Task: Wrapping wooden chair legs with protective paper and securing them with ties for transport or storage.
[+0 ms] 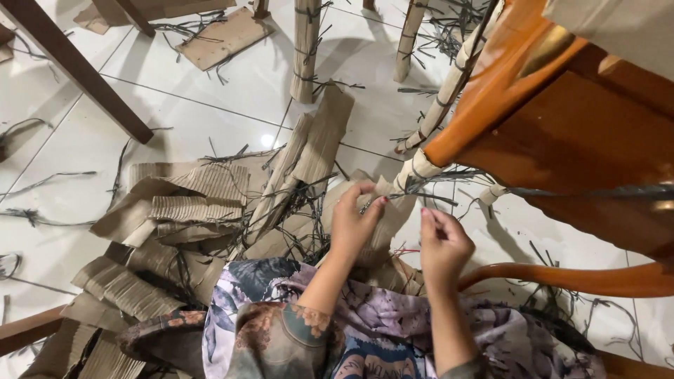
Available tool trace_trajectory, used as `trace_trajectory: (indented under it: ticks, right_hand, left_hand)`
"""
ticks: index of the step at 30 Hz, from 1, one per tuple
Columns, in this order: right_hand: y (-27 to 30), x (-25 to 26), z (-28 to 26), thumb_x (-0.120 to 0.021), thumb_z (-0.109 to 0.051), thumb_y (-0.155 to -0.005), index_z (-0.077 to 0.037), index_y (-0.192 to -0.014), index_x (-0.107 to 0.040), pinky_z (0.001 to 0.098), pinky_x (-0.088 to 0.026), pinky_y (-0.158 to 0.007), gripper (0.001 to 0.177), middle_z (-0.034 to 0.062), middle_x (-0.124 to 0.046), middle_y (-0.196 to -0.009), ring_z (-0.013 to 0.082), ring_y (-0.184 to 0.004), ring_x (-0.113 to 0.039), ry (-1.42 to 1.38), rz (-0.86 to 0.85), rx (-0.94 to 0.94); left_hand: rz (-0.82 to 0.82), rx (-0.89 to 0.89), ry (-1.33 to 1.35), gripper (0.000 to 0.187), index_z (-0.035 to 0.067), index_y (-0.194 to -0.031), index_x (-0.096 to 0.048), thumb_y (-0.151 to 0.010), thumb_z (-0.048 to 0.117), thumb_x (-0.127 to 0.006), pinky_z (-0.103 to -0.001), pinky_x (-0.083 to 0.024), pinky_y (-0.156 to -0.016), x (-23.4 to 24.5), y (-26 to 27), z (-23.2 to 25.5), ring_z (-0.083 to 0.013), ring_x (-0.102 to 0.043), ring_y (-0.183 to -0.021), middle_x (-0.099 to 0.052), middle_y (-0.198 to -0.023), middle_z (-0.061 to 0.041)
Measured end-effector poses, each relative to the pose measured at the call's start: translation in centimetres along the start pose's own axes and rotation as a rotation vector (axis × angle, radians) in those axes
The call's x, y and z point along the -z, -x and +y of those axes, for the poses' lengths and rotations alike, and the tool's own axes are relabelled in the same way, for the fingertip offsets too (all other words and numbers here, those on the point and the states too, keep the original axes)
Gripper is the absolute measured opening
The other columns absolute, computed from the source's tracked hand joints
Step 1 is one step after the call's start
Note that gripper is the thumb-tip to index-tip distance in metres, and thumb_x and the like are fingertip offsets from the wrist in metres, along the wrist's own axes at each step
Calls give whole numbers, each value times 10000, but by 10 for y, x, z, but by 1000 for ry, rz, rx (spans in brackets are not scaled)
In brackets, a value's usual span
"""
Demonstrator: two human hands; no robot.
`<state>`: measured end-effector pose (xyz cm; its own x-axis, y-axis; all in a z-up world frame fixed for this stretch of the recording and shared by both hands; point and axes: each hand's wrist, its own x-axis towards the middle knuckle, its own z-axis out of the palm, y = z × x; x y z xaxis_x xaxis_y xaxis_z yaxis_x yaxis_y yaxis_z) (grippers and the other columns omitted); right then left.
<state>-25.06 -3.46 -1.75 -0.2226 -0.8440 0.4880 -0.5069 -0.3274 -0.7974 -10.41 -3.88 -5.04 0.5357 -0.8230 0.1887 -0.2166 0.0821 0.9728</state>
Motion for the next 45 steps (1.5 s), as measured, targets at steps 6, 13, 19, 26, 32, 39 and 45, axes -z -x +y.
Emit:
trace_trajectory:
  ticks: [6,13,19,26,32,39,45]
  right_hand:
    - [-2,-45,8,-744,-27,-878,-43,-901,-772,309,-522,-475,40,95,-698,-633,164,-466,-627,-77,60,-96]
    - [-4,-59,51,-702,44,-814,-44,-891,-772,294,-519,-543,136,66,-660,-568,179,-515,-659,11,118,65]
    - [-11,-41,51,-680,99,-853,15,-985,-775,348,-535,-599,183,129,-695,-676,182,-606,-650,-51,88,78]
    - [-21,-28,17,-683,27,-940,24,-1046,-760,304,-584,-428,131,151,-646,-628,184,-469,-618,-140,105,5]
    - [-6,-40,5,-732,80,-848,12,-962,-781,333,-548,-398,141,175,-705,-678,232,-505,-665,-17,94,157]
    - [-11,-44,-8,-672,-41,-899,-120,-679,-668,333,-517,-531,233,71,-596,-590,279,-547,-623,225,37,301]
    - [-10,-40,-1,-779,-85,-836,-19,-743,-554,309,-558,-490,252,138,-527,-685,280,-577,-614,19,-200,217]
  left_hand:
    - [124,-123,85,204,165,-987,-734,-815,102,-824,-380,-575,-842,-11,2,10,-265,-747,-855,-761,-858,-27]
    - [105,-369,205,483,111,-1209,-724,-749,27,-846,-322,-624,-815,-5,0,23,-263,-738,-948,-733,-1101,-88]
    - [55,-498,247,466,89,-1155,-748,-714,63,-895,-393,-602,-839,-19,-16,-5,-279,-730,-891,-758,-1040,-80]
    - [169,-639,-7,361,59,-1071,-720,-757,167,-864,-360,-572,-786,-25,-17,-5,-269,-709,-857,-750,-918,-56]
    - [213,-683,-87,385,27,-1073,-723,-742,162,-866,-376,-578,-784,-25,-16,-6,-278,-707,-855,-739,-854,-69]
    - [-125,-419,204,503,37,-1146,-714,-655,-73,-727,-445,-572,-876,0,-17,14,-349,-711,-999,-765,-1004,-105]
    - [-330,127,620,239,47,-1144,-766,-1011,140,-591,-345,-538,-904,6,-35,16,-112,-603,-943,-766,-969,-87]
